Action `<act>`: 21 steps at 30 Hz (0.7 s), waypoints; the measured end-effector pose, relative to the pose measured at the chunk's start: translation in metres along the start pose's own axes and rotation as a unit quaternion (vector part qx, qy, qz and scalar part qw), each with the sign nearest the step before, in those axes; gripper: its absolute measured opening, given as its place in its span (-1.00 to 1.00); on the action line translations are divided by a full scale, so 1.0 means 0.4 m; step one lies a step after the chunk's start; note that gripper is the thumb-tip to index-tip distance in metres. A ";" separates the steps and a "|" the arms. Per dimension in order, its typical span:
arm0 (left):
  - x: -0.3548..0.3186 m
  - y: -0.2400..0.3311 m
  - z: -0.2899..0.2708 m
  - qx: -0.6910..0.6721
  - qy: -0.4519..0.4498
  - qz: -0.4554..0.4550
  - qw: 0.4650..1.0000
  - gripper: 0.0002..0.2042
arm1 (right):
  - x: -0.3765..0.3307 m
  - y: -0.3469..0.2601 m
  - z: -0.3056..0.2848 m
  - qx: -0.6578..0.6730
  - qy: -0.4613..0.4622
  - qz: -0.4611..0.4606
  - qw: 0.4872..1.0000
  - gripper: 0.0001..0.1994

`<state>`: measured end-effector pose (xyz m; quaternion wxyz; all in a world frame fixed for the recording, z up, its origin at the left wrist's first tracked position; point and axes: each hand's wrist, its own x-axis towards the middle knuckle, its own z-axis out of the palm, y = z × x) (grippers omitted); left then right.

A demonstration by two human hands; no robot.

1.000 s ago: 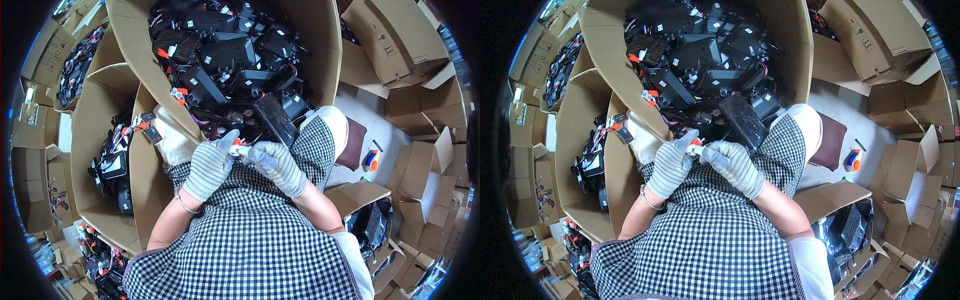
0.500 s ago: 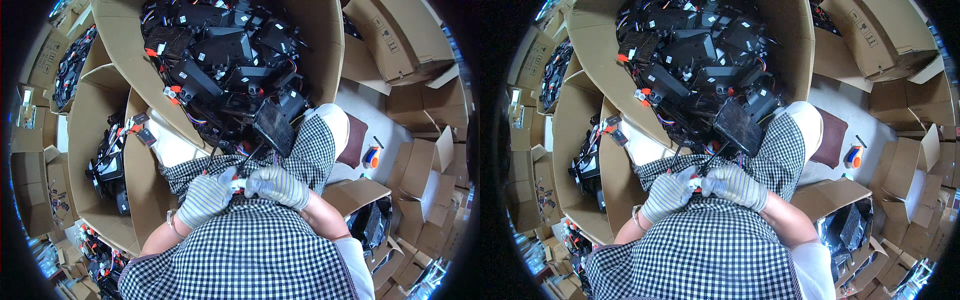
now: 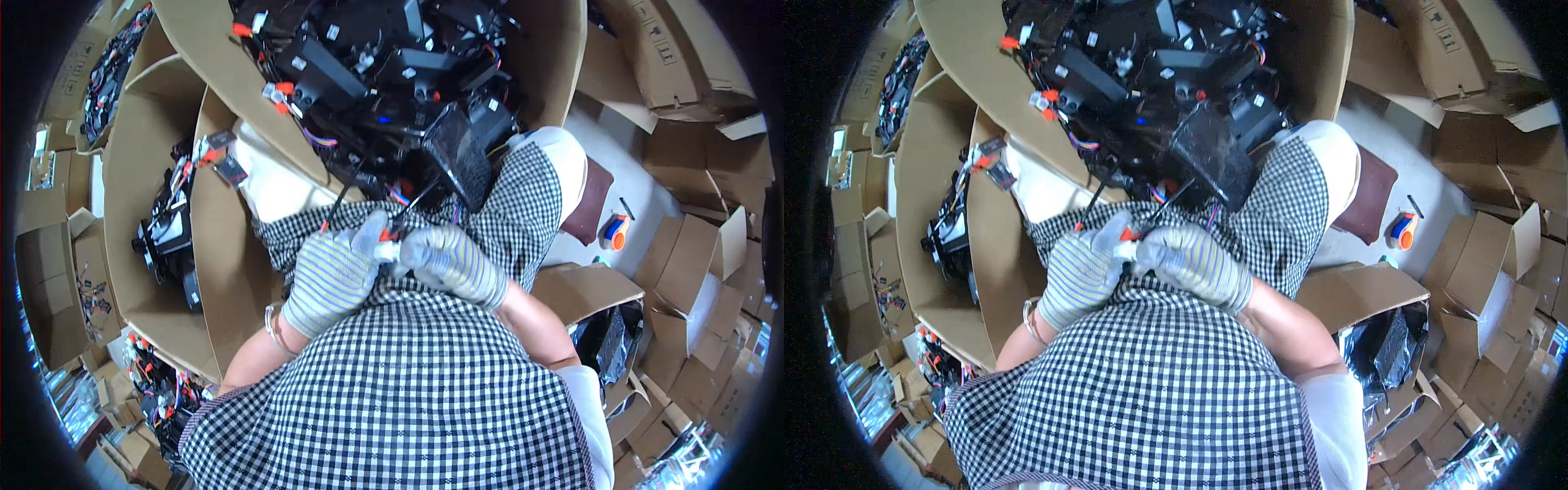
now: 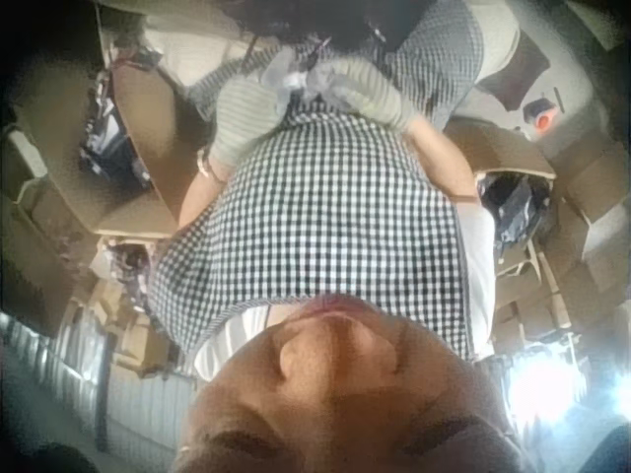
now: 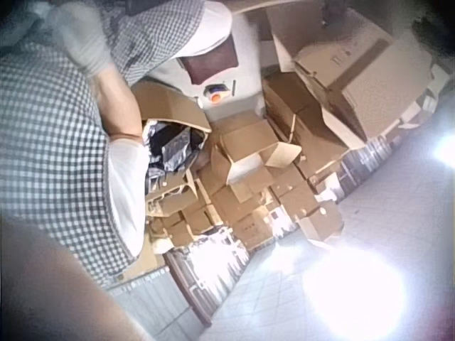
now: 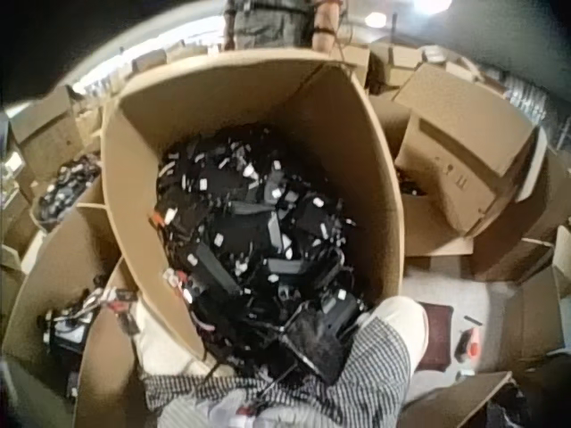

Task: The person sorts electronic components with wiring and screens by hand, transferring them from one cardboard box into other cardboard boxes.

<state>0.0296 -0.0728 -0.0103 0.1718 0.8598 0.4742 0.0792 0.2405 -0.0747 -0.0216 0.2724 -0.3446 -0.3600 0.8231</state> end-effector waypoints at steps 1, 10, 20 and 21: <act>0.007 0.006 -0.010 0.013 0.011 0.002 1.000 -0.52 | 0.011 -0.008 -0.005 -0.001 -0.004 0.013 1.000 -0.65; -0.040 -0.026 0.042 0.012 0.051 0.084 0.995 -0.57 | 0.034 0.015 0.016 -0.129 -0.022 -0.014 0.991 -0.68; -0.033 -0.022 0.011 -0.081 -0.049 -0.003 0.996 -0.58 | 0.039 0.020 0.016 -0.169 -0.024 -0.038 0.985 -0.68; -0.032 -0.022 0.013 -0.077 -0.028 0.018 0.996 -0.57 | 0.041 0.020 0.015 -0.168 -0.026 -0.013 0.985 -0.67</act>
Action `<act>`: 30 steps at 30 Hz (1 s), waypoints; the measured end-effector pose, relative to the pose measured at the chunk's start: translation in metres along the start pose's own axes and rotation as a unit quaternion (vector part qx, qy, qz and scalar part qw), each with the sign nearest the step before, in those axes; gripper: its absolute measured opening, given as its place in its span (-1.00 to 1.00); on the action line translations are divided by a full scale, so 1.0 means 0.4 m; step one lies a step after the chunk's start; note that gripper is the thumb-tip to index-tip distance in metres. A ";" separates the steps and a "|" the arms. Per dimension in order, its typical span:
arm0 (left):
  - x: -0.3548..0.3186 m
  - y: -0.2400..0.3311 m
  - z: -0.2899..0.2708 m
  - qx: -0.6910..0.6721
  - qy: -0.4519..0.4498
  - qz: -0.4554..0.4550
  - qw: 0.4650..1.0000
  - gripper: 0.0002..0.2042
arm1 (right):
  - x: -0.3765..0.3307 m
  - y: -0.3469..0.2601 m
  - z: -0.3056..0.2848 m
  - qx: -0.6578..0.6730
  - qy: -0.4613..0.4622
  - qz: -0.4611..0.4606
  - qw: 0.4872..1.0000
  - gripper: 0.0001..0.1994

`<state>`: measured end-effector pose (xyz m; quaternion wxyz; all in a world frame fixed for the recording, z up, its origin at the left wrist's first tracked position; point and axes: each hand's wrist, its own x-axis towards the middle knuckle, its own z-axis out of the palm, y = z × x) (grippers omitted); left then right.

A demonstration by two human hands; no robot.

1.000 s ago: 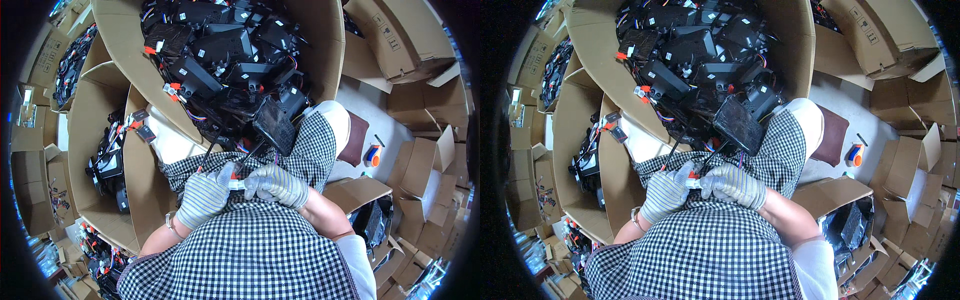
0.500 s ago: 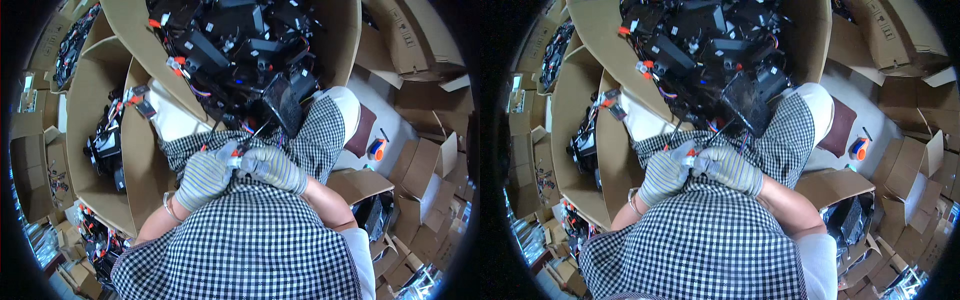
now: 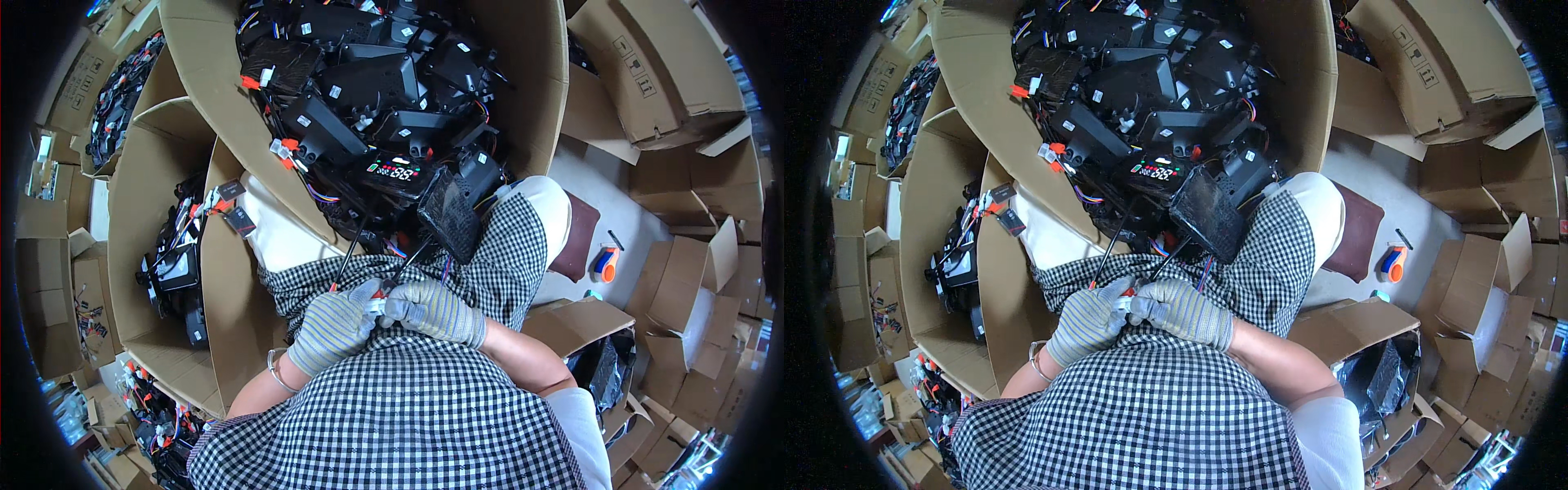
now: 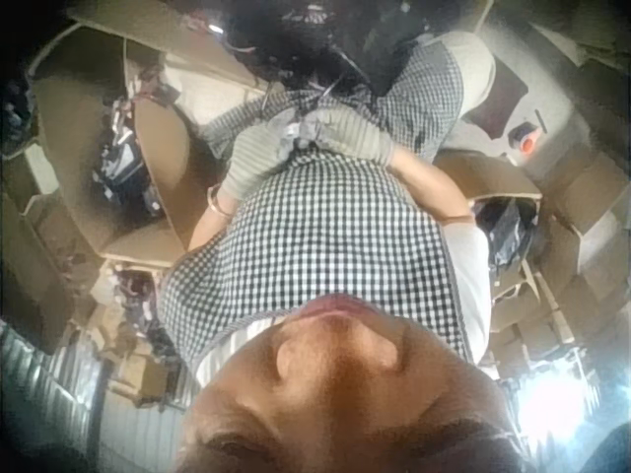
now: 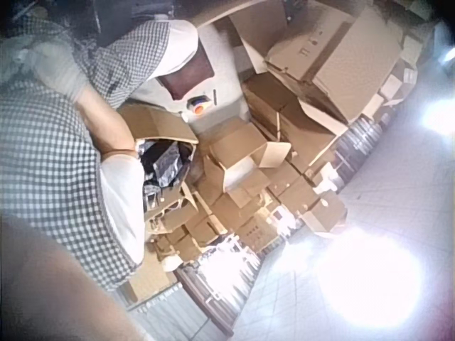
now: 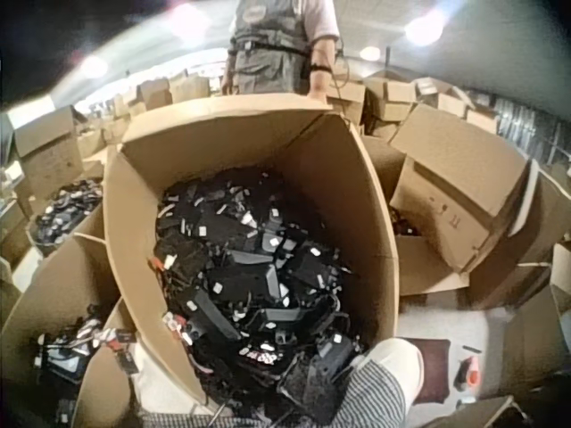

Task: The person sorts electronic components with wiring and screens by hand, transferring them from one cardboard box into other cardboard boxes.

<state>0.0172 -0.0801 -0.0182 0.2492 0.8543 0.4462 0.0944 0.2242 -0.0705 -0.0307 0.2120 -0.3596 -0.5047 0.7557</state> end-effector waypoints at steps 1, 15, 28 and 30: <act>0.003 -0.001 0.001 0.005 0.020 0.023 1.000 -0.56 | 0.001 -0.001 -0.002 0.001 -0.005 0.024 1.000 -0.66; -0.099 -0.015 -0.315 -0.451 0.208 0.379 0.781 -0.69 | -0.019 -0.195 -0.215 0.241 0.321 -0.227 0.887 -0.59; -0.305 -0.110 -0.286 -0.704 0.267 0.044 0.656 -0.66 | 0.364 0.003 -0.310 0.357 0.241 0.003 0.902 -0.81; -0.351 -0.111 -0.263 -0.740 0.262 0.030 0.619 -0.65 | 0.480 0.127 -0.394 0.555 0.174 0.006 0.813 -0.90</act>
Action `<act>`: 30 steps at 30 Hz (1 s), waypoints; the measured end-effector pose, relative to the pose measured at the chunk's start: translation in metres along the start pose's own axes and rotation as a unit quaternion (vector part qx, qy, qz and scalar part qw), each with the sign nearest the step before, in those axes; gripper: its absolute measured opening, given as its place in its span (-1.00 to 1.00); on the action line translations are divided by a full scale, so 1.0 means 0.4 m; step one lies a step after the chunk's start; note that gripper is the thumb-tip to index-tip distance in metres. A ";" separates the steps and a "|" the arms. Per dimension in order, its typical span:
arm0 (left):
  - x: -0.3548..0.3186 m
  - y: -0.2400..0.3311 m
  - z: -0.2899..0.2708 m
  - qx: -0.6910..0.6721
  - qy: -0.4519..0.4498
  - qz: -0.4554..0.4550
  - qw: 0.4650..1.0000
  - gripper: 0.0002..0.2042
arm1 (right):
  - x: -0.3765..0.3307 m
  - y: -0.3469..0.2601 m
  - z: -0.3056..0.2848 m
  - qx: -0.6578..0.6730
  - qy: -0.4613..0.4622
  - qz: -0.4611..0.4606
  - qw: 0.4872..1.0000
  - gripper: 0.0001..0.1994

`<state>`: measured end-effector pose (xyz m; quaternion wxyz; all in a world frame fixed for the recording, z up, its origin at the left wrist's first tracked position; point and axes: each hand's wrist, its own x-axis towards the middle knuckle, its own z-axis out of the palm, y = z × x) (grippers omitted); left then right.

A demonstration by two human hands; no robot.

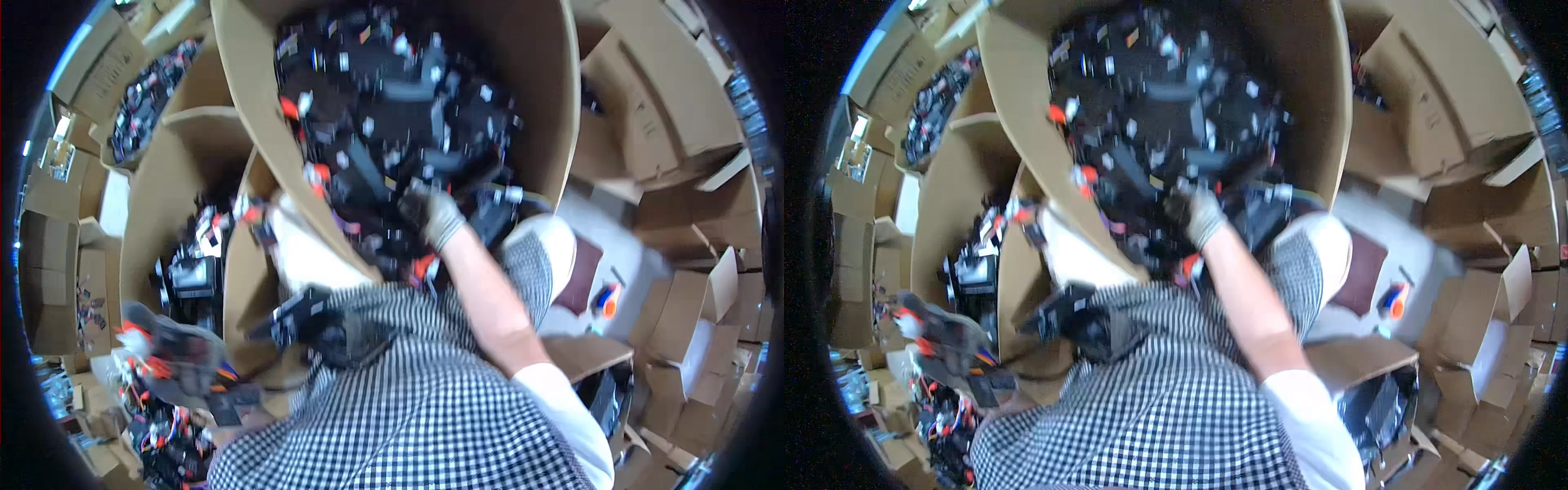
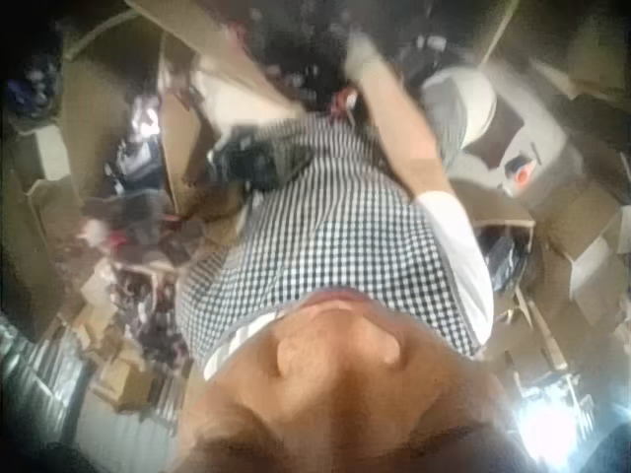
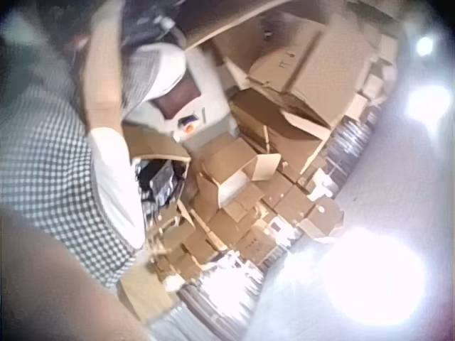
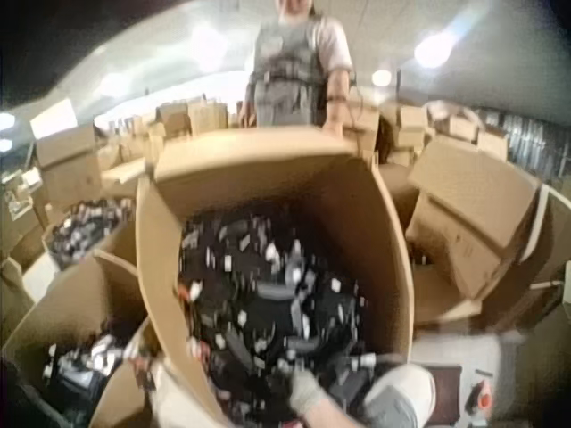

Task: The person sorts electronic components with wiring and screens by hand, transferring them from one cardboard box into other cardboard boxes.

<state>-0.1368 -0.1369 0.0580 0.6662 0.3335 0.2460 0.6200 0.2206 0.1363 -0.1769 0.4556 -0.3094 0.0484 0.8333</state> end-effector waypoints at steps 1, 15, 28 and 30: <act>-0.019 -0.021 -0.007 -0.005 0.002 0.015 1.000 -0.65 | 0.001 0.054 0.022 -0.065 -0.113 -0.084 0.988 -0.90; 0.211 -0.232 0.144 0.208 0.164 -0.146 0.953 -0.86 | -0.304 0.105 0.048 -0.018 -0.082 -0.209 0.974 -0.81; 0.251 -0.324 0.063 0.434 -0.164 -0.101 0.880 -0.72 | -0.537 0.103 0.174 -0.155 -0.304 -0.202 0.918 -0.68; 0.240 -0.329 0.092 0.471 -0.209 -0.074 0.854 -0.71 | -0.534 0.104 0.184 -0.158 -0.300 -0.193 0.921 -0.66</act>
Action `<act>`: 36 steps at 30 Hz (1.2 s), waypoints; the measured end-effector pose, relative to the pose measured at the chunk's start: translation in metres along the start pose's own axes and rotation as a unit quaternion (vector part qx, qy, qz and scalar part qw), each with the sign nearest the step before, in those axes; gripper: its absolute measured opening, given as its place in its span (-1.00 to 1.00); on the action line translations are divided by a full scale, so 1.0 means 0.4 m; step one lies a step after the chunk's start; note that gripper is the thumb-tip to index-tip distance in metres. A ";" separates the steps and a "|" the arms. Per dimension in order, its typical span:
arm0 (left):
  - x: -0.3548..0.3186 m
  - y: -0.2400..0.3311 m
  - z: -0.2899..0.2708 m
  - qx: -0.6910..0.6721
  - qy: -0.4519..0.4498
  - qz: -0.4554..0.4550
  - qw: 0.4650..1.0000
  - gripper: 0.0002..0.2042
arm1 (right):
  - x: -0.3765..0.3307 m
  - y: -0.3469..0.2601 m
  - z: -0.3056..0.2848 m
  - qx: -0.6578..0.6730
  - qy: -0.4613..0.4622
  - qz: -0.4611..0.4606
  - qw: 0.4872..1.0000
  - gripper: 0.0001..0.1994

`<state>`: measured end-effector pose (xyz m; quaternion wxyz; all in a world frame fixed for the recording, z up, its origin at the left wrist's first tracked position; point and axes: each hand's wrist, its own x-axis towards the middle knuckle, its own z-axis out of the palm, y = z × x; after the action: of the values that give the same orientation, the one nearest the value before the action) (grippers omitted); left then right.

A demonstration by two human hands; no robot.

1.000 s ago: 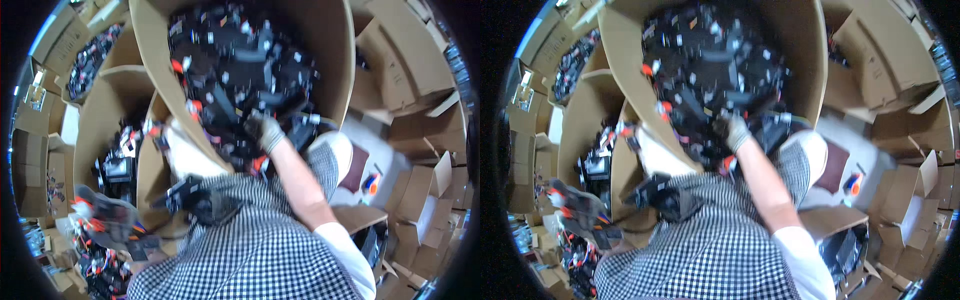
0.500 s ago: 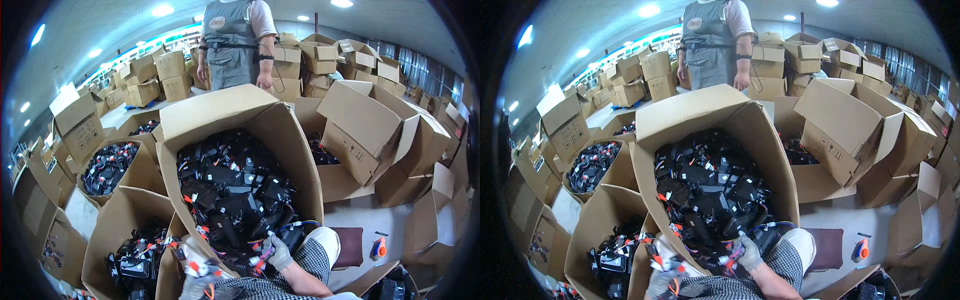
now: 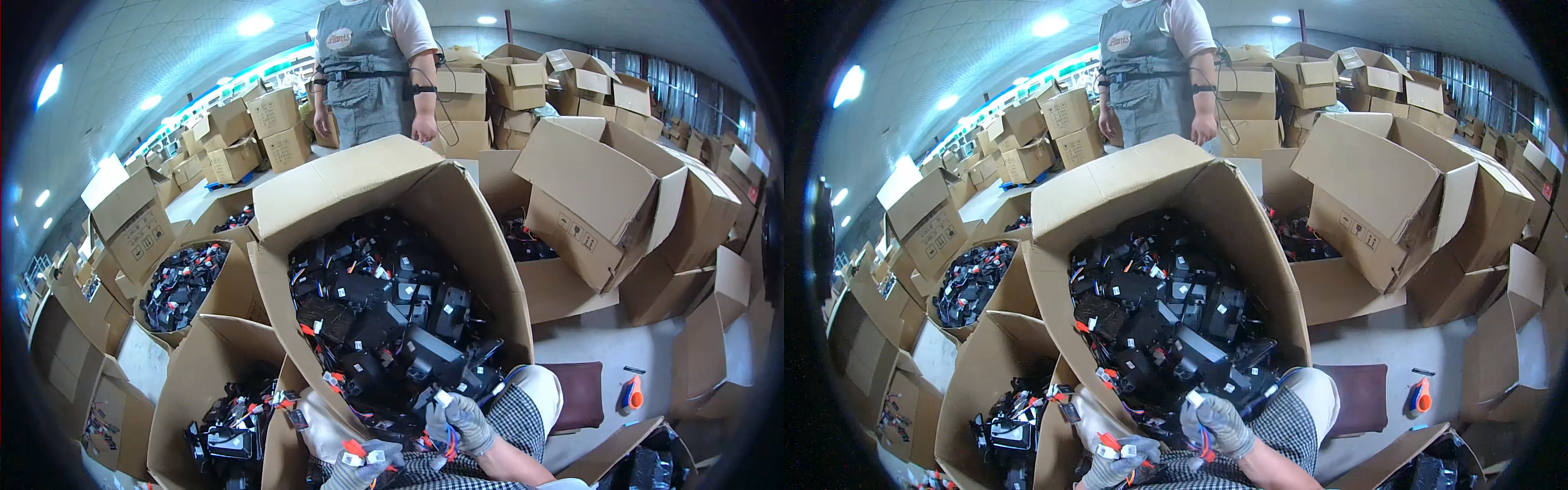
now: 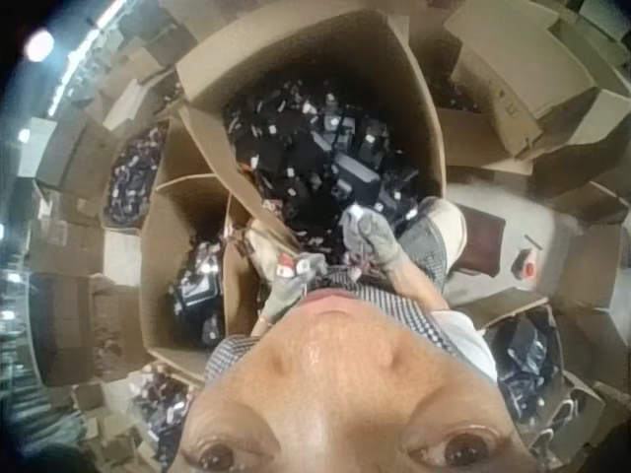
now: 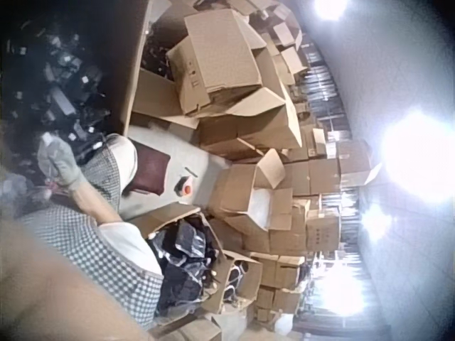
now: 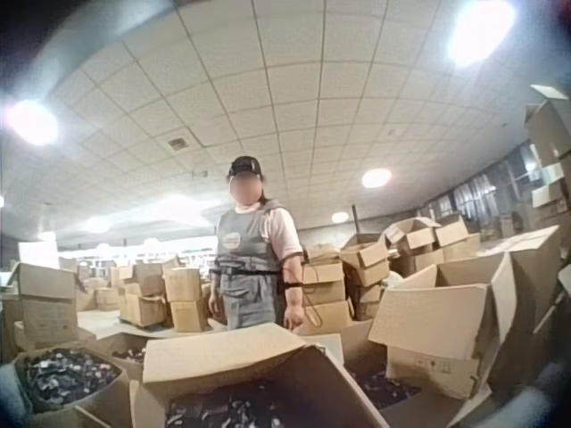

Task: The person sorts electronic components with wiring and screens by hand, transferring them from one cardboard box into other cardboard boxes.

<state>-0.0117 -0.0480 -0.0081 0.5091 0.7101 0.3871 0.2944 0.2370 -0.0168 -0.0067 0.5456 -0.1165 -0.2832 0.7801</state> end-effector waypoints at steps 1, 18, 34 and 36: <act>0.007 0.008 0.001 0.030 -0.011 0.019 0.999 -0.71 | 0.019 -0.001 0.007 -0.001 -0.005 0.010 1.000 -0.64; 0.021 0.151 0.060 -0.026 -0.012 -0.036 0.999 -0.65 | -0.003 0.073 0.006 0.083 0.057 0.066 0.993 -0.68; 0.012 0.119 0.027 0.118 0.044 0.108 0.986 -0.68 | -0.009 0.117 0.048 0.033 0.076 0.061 0.995 -0.67; 0.018 0.136 0.024 0.133 0.065 0.105 0.983 -0.73 | -0.006 0.110 0.039 0.013 0.066 0.085 0.994 -0.65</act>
<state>0.0136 -0.0565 0.0407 0.3497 0.7875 0.3790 0.3376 0.1955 -0.0346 -0.0193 0.4964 -0.1846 -0.2252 0.8177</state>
